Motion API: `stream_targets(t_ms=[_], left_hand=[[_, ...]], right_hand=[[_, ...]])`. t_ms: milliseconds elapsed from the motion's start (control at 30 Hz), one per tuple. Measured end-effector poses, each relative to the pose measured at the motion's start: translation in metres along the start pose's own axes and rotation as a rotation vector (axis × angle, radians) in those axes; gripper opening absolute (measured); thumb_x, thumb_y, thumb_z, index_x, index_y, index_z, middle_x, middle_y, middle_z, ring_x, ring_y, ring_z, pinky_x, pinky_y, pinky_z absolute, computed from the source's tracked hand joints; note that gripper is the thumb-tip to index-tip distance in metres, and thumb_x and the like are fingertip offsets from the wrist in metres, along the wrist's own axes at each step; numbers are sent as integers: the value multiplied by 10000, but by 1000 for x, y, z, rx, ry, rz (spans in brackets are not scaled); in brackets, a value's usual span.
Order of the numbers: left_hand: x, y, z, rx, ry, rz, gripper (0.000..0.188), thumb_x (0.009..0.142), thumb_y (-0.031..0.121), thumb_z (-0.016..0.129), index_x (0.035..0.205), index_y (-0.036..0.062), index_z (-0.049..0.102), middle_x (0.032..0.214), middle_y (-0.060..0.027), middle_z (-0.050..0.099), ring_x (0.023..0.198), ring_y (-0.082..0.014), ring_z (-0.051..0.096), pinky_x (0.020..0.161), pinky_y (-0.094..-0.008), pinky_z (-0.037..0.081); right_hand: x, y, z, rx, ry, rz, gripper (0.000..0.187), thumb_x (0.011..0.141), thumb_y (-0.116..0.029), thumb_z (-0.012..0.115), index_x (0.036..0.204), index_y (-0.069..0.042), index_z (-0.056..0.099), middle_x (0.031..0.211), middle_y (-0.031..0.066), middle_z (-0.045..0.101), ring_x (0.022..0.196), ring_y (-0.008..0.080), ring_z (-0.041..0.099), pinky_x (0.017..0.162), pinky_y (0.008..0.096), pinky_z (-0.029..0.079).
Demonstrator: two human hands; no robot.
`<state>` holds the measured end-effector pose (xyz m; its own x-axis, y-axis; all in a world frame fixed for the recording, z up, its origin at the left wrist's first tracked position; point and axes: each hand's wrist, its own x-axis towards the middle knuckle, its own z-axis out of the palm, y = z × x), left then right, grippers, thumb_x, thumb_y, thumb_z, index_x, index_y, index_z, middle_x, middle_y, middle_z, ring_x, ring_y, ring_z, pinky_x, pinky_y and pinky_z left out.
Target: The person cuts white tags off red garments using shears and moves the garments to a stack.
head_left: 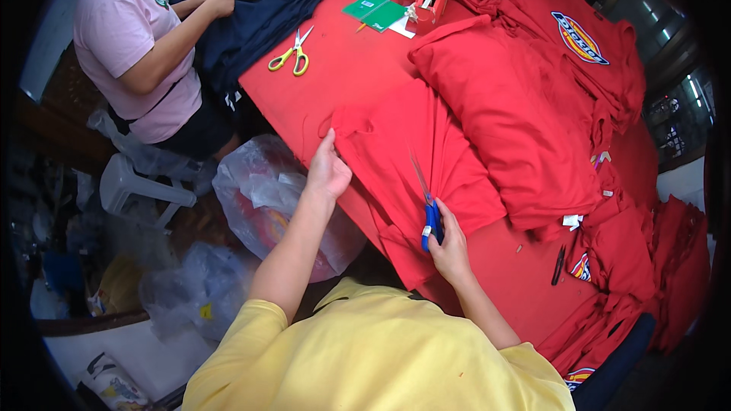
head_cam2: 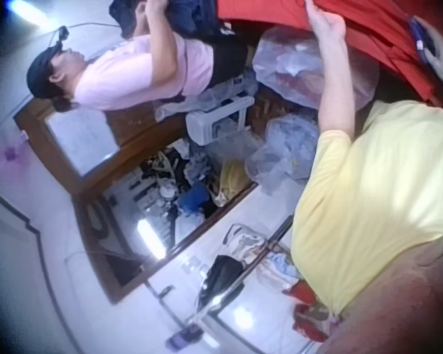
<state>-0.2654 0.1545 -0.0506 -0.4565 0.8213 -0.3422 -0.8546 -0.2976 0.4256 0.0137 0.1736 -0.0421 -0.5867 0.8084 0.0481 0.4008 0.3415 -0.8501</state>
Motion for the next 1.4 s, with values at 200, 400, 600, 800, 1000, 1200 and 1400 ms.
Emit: stream_targets(t_ms=[200,400,600,800,1000,1200,1400], left_hand=[[-15,15,15,198,-16,-72,407,945,299,531,1261,45,500,1248,-90,567,1191,-237,505,1038,-407,363],[-32,10,23,380,-97,16,222,938,126,530,1130,35,595,1104,-57,638,1054,-171,580,941,-354,432],[-44,5,35,370,-136,12,211,906,35,554,1115,43,584,1029,-34,641,924,-132,615,794,-287,488],[16,57,10,296,34,522,274,853,-68,574,1106,27,523,961,-76,575,861,-141,602,748,-241,513],[91,115,-29,1496,194,523,346,902,76,547,1238,-7,551,1128,-132,581,1051,-224,560,920,-342,446],[99,66,-66,2149,-49,922,453,917,191,493,1343,42,466,1461,-131,367,1380,-299,292,1123,-454,239],[54,69,-59,2301,313,538,531,962,381,411,1412,99,391,1533,-60,252,1414,-283,218,1117,-531,198]], right_hand=[[4,-3,-16,-70,-56,17,603,795,-15,601,1366,-34,408,1067,194,549,953,337,592,816,402,477],[23,-45,-24,-173,23,-203,622,779,-82,687,1351,-32,447,949,164,571,834,288,606,741,362,490],[28,-51,4,-145,-104,-218,601,815,-79,680,1364,-24,441,866,120,547,675,205,580,662,297,485],[-4,-34,-21,102,18,-57,549,859,-91,617,1369,-21,425,1025,183,591,886,295,621,800,366,487],[-109,22,-103,-273,233,163,458,804,75,501,1246,-43,525,1057,201,587,953,366,604,825,416,479],[-173,51,-168,-835,297,329,438,761,65,574,1188,-28,554,988,189,590,913,362,570,797,445,470],[-161,44,-174,-1113,258,396,388,724,21,606,1105,-51,609,869,142,572,891,312,550,770,414,466]])
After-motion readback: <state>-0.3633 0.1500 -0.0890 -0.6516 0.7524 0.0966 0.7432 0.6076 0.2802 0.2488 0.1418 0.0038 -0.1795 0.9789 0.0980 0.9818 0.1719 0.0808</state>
